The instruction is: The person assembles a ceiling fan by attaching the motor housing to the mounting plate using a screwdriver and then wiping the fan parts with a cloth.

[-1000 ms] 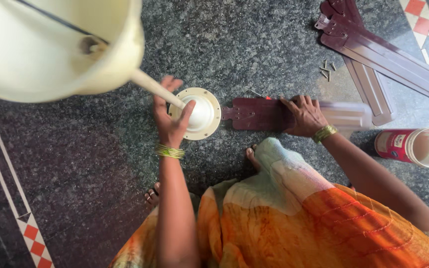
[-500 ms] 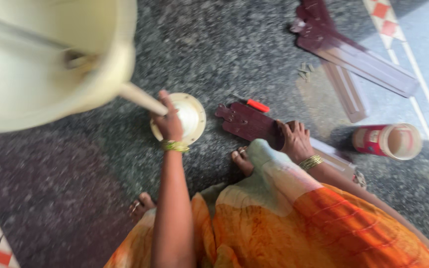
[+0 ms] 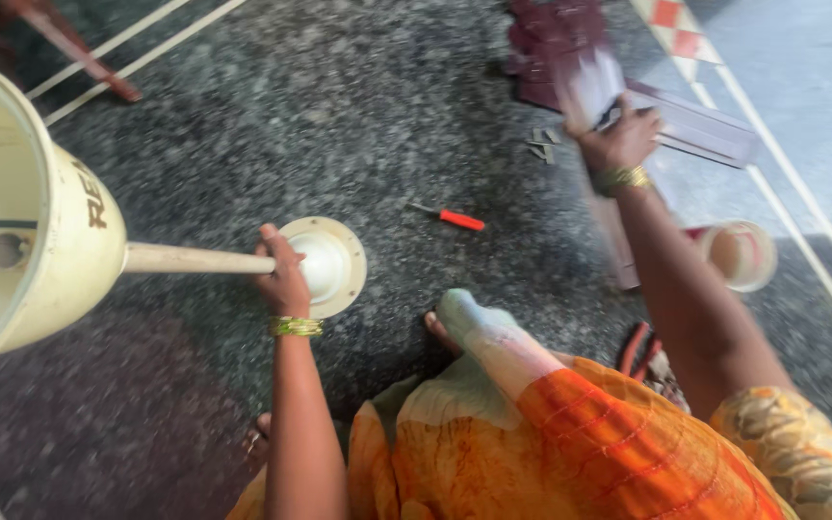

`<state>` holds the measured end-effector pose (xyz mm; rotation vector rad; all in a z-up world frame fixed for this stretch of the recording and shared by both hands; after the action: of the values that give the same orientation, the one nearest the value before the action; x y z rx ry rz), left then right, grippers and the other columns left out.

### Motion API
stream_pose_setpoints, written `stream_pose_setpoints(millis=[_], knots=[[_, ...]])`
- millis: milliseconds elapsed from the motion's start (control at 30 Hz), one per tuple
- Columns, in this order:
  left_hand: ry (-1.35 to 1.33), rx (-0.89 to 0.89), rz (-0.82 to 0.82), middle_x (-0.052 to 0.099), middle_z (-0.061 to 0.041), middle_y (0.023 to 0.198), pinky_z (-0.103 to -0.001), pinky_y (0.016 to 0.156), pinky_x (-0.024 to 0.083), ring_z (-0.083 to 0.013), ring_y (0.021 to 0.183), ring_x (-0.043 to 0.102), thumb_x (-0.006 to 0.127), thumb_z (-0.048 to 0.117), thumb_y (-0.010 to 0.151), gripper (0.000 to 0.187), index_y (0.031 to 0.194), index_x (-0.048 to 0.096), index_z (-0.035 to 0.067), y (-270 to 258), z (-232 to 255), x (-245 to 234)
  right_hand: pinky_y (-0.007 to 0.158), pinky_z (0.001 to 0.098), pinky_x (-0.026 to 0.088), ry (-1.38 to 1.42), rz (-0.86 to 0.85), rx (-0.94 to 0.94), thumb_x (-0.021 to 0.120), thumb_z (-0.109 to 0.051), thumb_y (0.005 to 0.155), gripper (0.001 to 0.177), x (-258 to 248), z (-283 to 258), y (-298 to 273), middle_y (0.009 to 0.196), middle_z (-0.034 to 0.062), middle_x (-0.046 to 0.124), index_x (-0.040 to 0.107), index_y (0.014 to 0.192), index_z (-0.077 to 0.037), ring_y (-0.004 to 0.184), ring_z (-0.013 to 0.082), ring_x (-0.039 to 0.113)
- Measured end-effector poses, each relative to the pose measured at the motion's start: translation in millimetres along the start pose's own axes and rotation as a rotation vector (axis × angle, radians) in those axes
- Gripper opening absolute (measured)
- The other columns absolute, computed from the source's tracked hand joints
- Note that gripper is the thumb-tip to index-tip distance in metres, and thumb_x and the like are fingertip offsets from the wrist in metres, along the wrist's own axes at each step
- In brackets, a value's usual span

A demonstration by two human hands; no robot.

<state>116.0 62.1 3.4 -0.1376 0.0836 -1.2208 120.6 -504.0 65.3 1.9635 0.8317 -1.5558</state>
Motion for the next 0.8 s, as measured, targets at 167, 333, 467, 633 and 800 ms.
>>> stream_pose_setpoints(millis=[167, 333, 467, 633, 800], knots=[[-0.048, -0.028, -0.045, 0.052, 0.003, 0.068, -0.027, 0.058, 0.049, -0.0086, 0.062, 0.052, 0.055, 0.047, 0.107, 0.050, 0.080, 0.055, 0.006, 7.6, -16.3, -12.1, 0.101, 0.0607, 0.036, -0.150, 0.008, 0.056, 0.089, -0.067, 0.066, 0.097, 32.1, 33.3, 43.4, 0.136, 0.0320, 0.039, 0.058, 0.135, -0.006, 0.128, 0.0493, 0.035], [0.061, -0.060, -0.055, 0.051, 0.004, 0.062, -0.025, 0.054, 0.045, -0.0075, 0.059, 0.053, 0.053, 0.047, 0.107, 0.051, 0.076, 0.052, 0.007, 5.6, -31.6, -7.9, 0.109, 0.0563, 0.037, -0.101, -0.130, 0.190, 0.090, -0.064, 0.066, 0.094, 55.3, 77.6, 62.8, 0.139, 0.0267, 0.042, 0.059, 0.131, -0.004, 0.134, 0.0444, 0.036], [0.059, 0.059, -0.017, 0.057, -0.001, 0.080, -0.029, 0.069, 0.043, -0.0115, 0.077, 0.052, 0.057, 0.038, 0.109, 0.039, 0.088, 0.062, 0.005, -2.2, -29.9, -0.2, 0.103, 0.0562, 0.040, -0.138, -0.074, -0.029, 0.089, -0.056, 0.073, 0.086, 63.3, 78.9, 59.1, 0.134, 0.0324, 0.045, 0.059, 0.132, -0.001, 0.126, 0.0468, 0.041], [0.328, 0.329, -0.017, 0.062, -0.012, 0.132, -0.036, 0.102, 0.052, -0.0197, 0.126, 0.055, 0.069, 0.020, 0.098, 0.023, 0.114, 0.073, 0.004, -24.5, -10.7, -2.0, 0.104, 0.0472, 0.049, -0.225, -0.184, -0.571, 0.075, -0.023, 0.080, 0.064, 88.2, 5.3, -34.7, 0.136, 0.0217, 0.063, 0.062, 0.140, -0.005, 0.121, 0.0346, 0.061], [0.117, 0.079, -0.050, 0.064, -0.010, 0.125, -0.034, 0.097, 0.051, -0.0202, 0.113, 0.062, 0.076, 0.021, 0.089, 0.038, 0.123, 0.066, 0.009, -22.3, -23.3, -8.7, 0.091, 0.0450, 0.054, -0.059, -0.441, -0.792, 0.072, -0.045, 0.090, 0.050, 115.6, -68.9, -140.2, 0.114, 0.0136, 0.073, 0.066, 0.125, -0.010, 0.109, 0.0315, 0.065]])
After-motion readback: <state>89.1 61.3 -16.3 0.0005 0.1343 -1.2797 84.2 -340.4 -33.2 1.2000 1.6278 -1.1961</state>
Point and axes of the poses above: each hand's wrist, its own y-axis towards the middle knuckle, its own x-axis out of the palm, z = x × y, the point moved 5 cm from there along y, towards the middle knuckle
